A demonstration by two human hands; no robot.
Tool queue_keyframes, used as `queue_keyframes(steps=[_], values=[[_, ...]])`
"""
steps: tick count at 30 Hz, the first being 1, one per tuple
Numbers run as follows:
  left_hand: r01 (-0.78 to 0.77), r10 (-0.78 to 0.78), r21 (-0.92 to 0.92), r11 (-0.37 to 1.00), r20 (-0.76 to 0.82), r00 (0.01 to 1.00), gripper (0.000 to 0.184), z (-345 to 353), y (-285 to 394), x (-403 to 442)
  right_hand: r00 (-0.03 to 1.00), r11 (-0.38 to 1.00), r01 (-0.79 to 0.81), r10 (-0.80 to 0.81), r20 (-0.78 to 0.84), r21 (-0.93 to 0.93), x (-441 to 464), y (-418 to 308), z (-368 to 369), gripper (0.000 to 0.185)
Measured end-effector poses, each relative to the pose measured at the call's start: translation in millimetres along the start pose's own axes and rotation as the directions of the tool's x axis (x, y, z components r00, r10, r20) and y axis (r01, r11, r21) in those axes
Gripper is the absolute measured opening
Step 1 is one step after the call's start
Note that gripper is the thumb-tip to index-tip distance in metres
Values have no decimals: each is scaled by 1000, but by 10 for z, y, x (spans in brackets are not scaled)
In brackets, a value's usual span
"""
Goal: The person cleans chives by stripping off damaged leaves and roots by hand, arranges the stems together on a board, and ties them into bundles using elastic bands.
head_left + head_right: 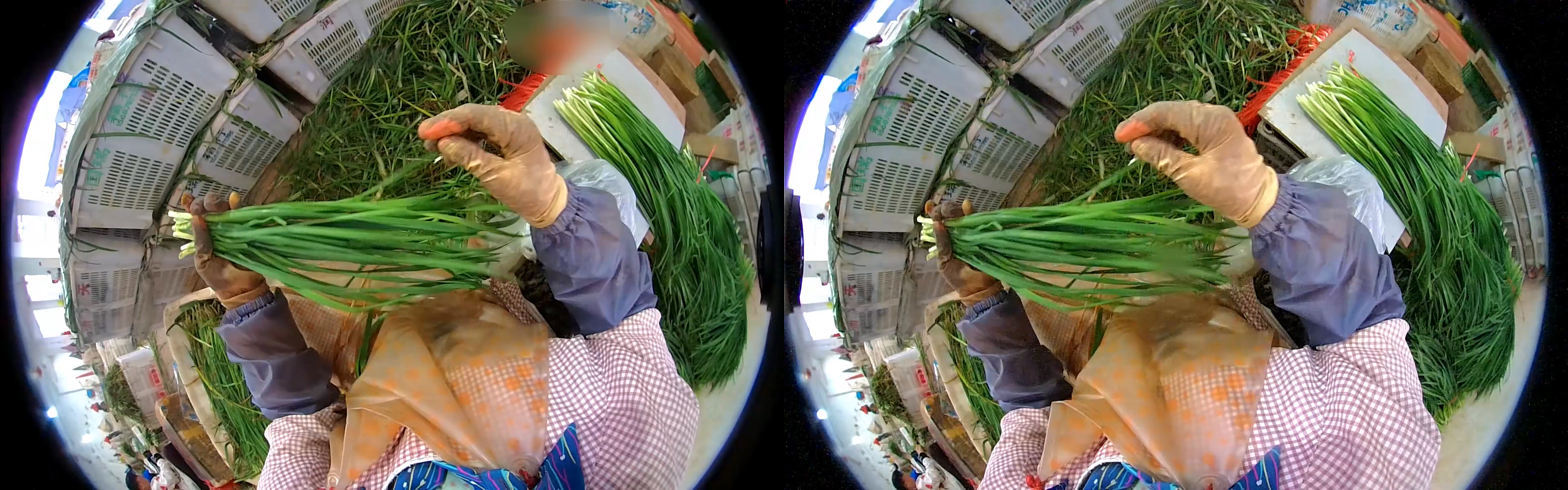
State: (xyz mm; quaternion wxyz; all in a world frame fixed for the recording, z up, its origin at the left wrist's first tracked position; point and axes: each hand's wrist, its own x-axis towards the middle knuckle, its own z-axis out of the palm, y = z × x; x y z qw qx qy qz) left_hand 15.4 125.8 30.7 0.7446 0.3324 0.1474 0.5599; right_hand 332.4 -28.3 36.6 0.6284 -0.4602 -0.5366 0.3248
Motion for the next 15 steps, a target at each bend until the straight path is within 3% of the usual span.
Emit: queue_keyframes(steps=[2,5,10,12,13,15], values=[[-60,60,-12,998,15,998,32,15,-30,-78,998,999,-51,51,32,-2,-24,77,56,14],[-68,101,-181,981,180,979,32,-25,-28,-227,975,993,-96,79,208,71,-102,125,225,16],[-68,110,-234,970,171,979,34,-140,82,-351,944,998,-6,24,328,-54,-78,178,479,22],[-95,116,-112,989,194,974,35,-124,70,-438,931,993,-118,116,346,-17,-38,114,670,27],[-74,92,-144,987,124,988,36,-107,47,-507,936,1000,-17,21,351,-13,-12,148,802,38],[-28,46,-160,987,107,993,38,-57,33,-604,910,991,15,42,412,-134,2,213,1104,43]])
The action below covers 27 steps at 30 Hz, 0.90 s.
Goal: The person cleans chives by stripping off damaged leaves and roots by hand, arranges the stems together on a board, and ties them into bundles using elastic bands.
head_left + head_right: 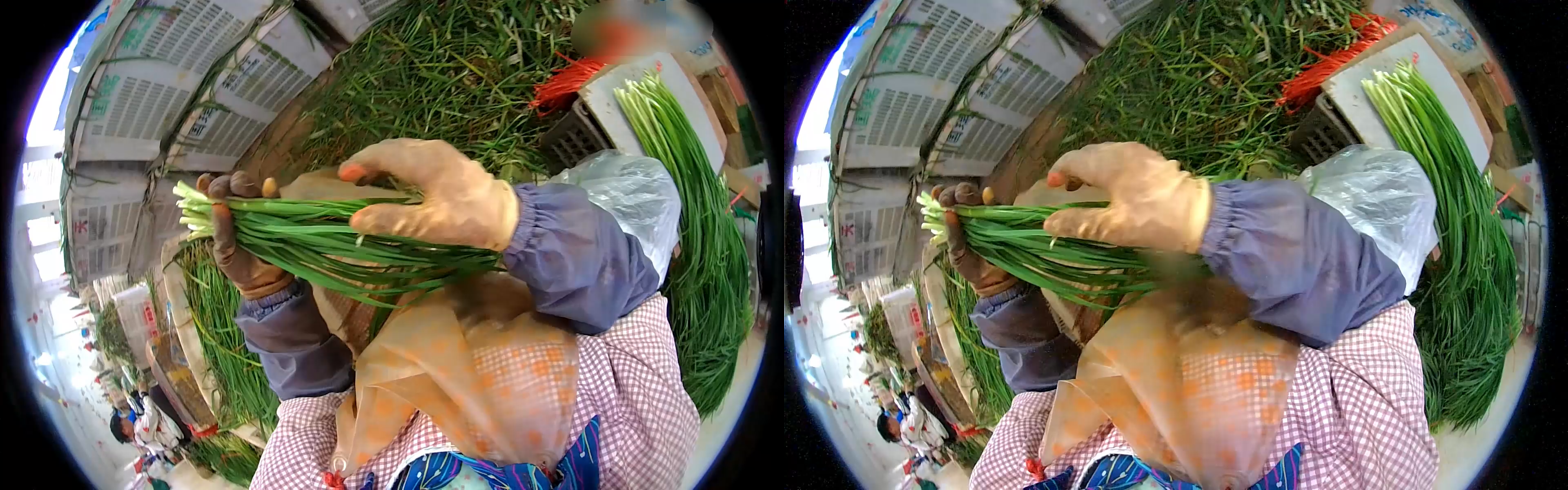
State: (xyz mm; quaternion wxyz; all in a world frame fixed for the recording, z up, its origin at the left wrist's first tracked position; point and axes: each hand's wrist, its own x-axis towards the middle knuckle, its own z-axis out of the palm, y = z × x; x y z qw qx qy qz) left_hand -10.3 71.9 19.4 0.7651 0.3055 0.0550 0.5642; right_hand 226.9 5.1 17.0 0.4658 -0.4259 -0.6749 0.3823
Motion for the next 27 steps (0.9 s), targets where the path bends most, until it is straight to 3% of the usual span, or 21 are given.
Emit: queue_keyframes(steps=[1,2,3,5,6,9,10,12,15,17,18,19,20,21,23,24,25,27], values=[[13,-14,-12,1000,-29,999,39,25,7,-62,999,997,6,-3,33,-82,56,20,120,43],[29,-31,-51,998,-35,999,42,-25,51,-124,963,984,-179,170,209,20,140,-47,135,41],[25,-27,-47,999,-49,998,42,-79,90,-156,960,983,-183,173,221,28,185,35,241,41],[51,-50,-15,999,57,997,45,-186,149,-212,927,926,-276,186,324,258,252,236,464,37],[31,-32,-32,999,-24,999,51,-213,181,-304,900,877,-359,234,369,320,288,250,514,30],[65,-65,14,998,-30,997,55,-308,263,-477,767,754,-570,344,541,328,414,289,599,29],[51,-51,33,998,-8,999,58,-349,258,-522,758,750,-577,345,553,324,432,323,635,29],[27,-27,14,1000,-48,999,58,-412,256,-633,657,571,-722,386,647,392,439,384,711,25],[-6,10,33,999,-98,995,54,-636,243,-773,671,545,-725,419,612,421,434,425,883,21],[11,-19,-105,994,-74,997,49,-781,229,-827,691,595,-696,403,601,402,413,434,891,23],[-14,14,-69,998,1,1000,37,-742,196,-804,739,745,-603,387,552,285,414,497,905,24],[-17,16,-73,997,-5,1000,37,-740,207,-823,785,861,-487,356,508,150,409,569,918,25],[-16,9,-93,996,-69,998,34,-739,214,-855,874,920,-359,272,403,159,392,605,903,27],[-17,2,-112,994,-134,991,30,-736,221,-881,911,960,-279,266,316,-4,390,633,817,23],[-39,26,-100,994,-128,991,29,-693,230,-861,957,954,-271,252,144,129,329,583,688,20],[3,-33,-152,988,-196,980,28,-666,248,-855,955,953,-276,257,148,128,303,509,636,20],[40,-95,-207,978,-260,961,27,-660,257,-865,983,985,-115,94,159,129,268,412,595,19],[71,-105,-135,988,-257,961,25,-753,274,-886,957,976,201,-214,196,83,192,418,636,22]])
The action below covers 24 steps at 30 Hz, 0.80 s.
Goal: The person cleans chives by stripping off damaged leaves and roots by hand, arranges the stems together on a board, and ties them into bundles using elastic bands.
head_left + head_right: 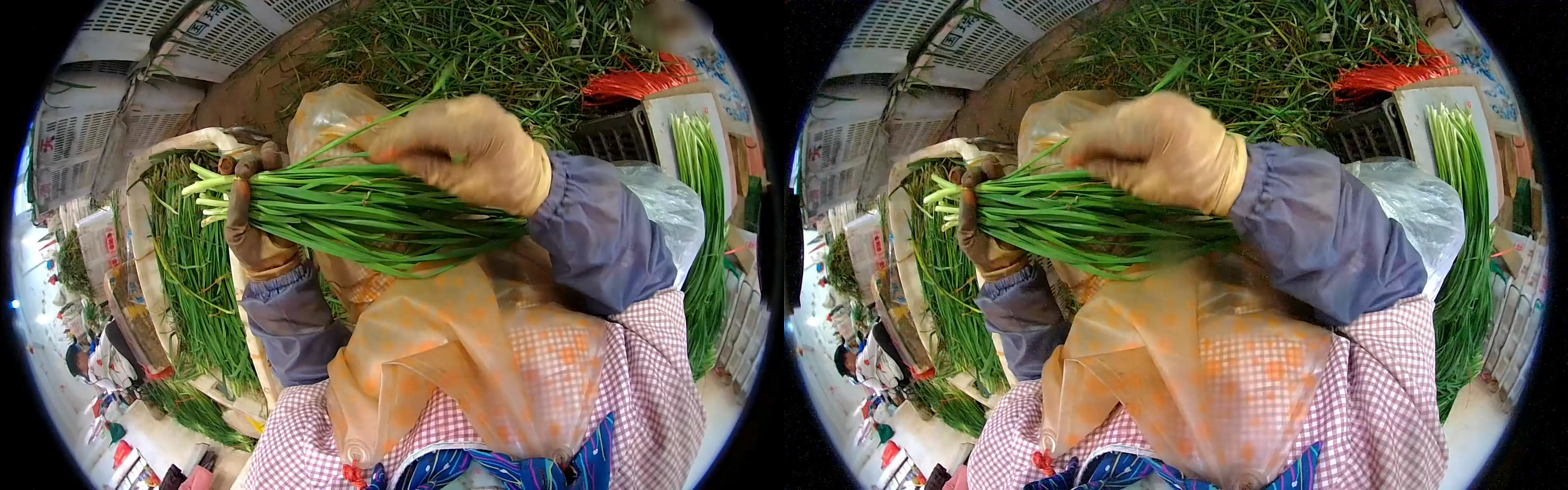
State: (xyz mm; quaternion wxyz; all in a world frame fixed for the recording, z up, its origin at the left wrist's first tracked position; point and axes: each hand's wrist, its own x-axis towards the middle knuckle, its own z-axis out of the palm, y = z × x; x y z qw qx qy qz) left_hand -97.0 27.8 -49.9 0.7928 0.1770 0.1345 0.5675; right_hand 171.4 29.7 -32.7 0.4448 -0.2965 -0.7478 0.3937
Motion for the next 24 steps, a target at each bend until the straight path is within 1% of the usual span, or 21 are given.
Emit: queue_keyframes(steps=[2,4,5,6,7,8,9,10,11,13,14,15,16,17,18,19,20,21,22,23,24], values=[[-33,29,-29,999,-126,992,22,-19,-7,-5,988,982,123,-108,109,-140,-8,-79,34,28],[-16,14,-15,1000,-128,992,20,-2,-17,-8,987,948,111,-70,144,-298,1,-15,162,26],[0,0,-1,1000,-131,991,18,2,-18,-13,984,911,118,-54,170,-395,17,15,212,29],[1,-1,0,1000,-135,991,18,-19,-18,-5,983,879,145,-76,168,-455,41,48,269,32],[-5,-1,-65,998,-91,996,18,-58,-15,6,981,841,170,-97,166,-513,65,80,326,35],[-8,2,-130,991,-46,999,18,-88,-5,5,981,844,171,-99,166,-509,93,62,369,35],[-10,3,-127,992,-49,999,18,-100,7,-10,980,821,86,32,197,-564,117,23,404,30],[-19,11,-79,997,-93,996,18,-104,10,-25,962,784,7,164,219,-620,129,-4,411,26],[-26,21,-32,999,-136,990,18,-107,17,-35,961,785,9,164,221,-619,143,-5,404,26],[-63,61,-18,998,-122,991,19,-55,2,-38,989,897,-4,70,134,-442,152,6,372,17],[-100,99,-5,995,-106,989,19,-42,-7,-50,987,898,-4,74,140,-441,148,3,345,17],[-104,102,-9,995,-111,989,19,-66,1,-57,976,956,-130,170,137,-263,137,-2,308,14],[-86,83,-25,996,-95,992,20,-99,21,-54,953,964,-255,263,151,-75,121,4,276,11],[-68,65,-41,997,-77,995,22,-125,38,-55,960,968,-248,239,147,46,131,9,250,10],[-71,67,-45,997,-77,995,22,-141,52,-62,959,968,-249,240,151,42,140,-27,194,10],[-49,44,-71,996,-75,996,25,-152,61,-72,897,877,-427,381,224,219,168,-93,98,13],[-29,22,-96,995,-72,997,27,-159,66,-80,810,723,-584,491,320,370,208,-174,2,17],[-32,25,-98,995,-71,997,27,-139,62,-85,776,633,-630,539,328,450,222,-230,-84,16],[-47,38,-78,996,-113,993,29,-104,55,-91,803,625,-589,521,288,512,219,-259,-159,13],[-60,50,-58,997,-154,987,31,-86,52,-97,816,646,-568,525,244,509,221,-277,-222,11],[-62,52,-59,996,-155,987,31,-86,49,-103,827,668,-547,526,200,505,221,-283,-267,10]])
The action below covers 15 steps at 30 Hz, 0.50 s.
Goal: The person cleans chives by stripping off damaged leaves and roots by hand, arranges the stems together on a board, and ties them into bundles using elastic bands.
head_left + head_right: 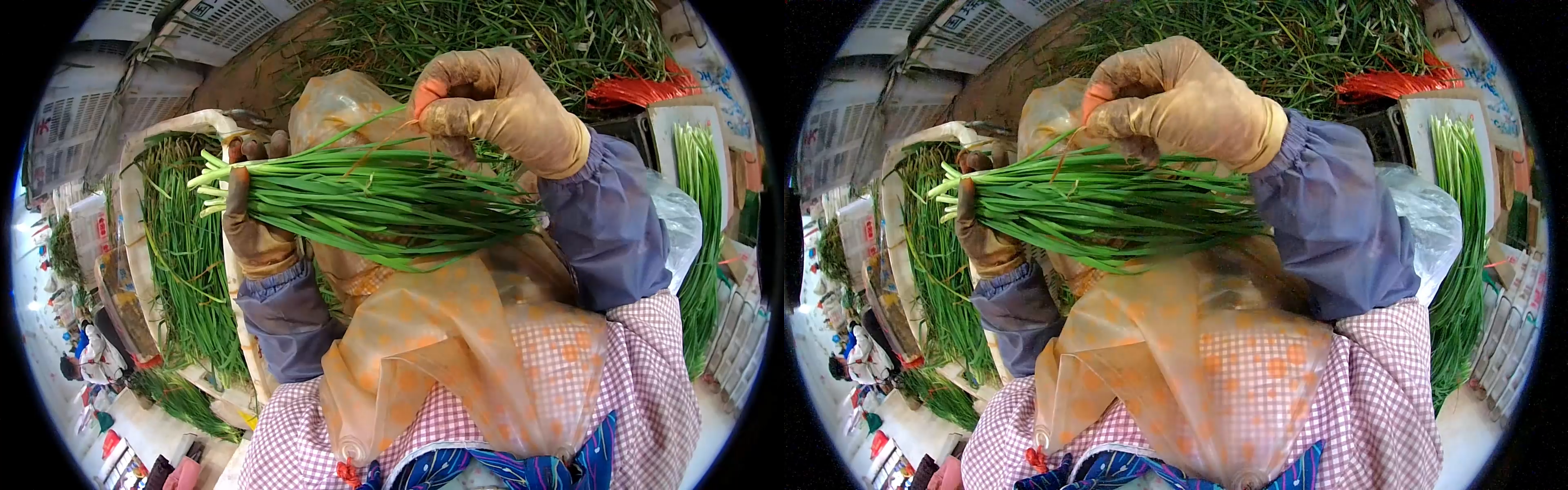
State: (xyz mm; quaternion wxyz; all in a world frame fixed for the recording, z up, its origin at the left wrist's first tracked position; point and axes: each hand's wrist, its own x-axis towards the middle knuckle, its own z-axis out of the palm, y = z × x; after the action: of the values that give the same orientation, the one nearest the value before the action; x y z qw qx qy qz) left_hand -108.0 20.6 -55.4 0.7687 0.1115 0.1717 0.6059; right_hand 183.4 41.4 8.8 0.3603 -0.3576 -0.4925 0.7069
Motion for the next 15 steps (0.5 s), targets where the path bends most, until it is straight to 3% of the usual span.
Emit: queue_keyframes(steps=[1,2,5,6,8,9,10,12,13,14,15], values=[[3,-3,2,1000,-11,1000,32,-8,0,2,999,999,42,-41,27,-28,5,66,-16,10],[7,-7,4,1000,-22,1000,33,-14,-1,6,994,944,99,-78,77,-316,7,72,9,12],[-34,36,51,998,-55,998,30,-26,-10,30,912,743,408,-358,199,-530,42,397,177,21],[-36,39,51,998,-58,998,30,-35,-13,46,912,744,408,-357,202,-529,63,431,198,21],[8,-7,-29,1000,46,999,28,-52,-17,59,874,583,465,-422,241,-666,108,503,250,32],[-27,28,47,999,-22,999,26,-13,-27,44,879,498,430,-420,225,-753,160,568,301,30],[-26,27,47,999,-24,999,26,-9,-20,31,880,499,430,-419,225,-753,176,554,320,30],[-17,22,113,994,-46,999,26,-1,-7,27,933,366,350,-215,287,-862,194,433,348,24],[-18,23,109,994,-42,999,26,-10,-5,22,919,515,383,-297,260,-767,233,515,318,13],[-32,40,124,992,-64,997,25,-33,-5,4,919,513,383,-294,262,-768,224,442,282,13],[-45,58,138,989,-86,995,25,-57,-4,-3,959,775,276,-181,218,-568,184,285,214,13]])
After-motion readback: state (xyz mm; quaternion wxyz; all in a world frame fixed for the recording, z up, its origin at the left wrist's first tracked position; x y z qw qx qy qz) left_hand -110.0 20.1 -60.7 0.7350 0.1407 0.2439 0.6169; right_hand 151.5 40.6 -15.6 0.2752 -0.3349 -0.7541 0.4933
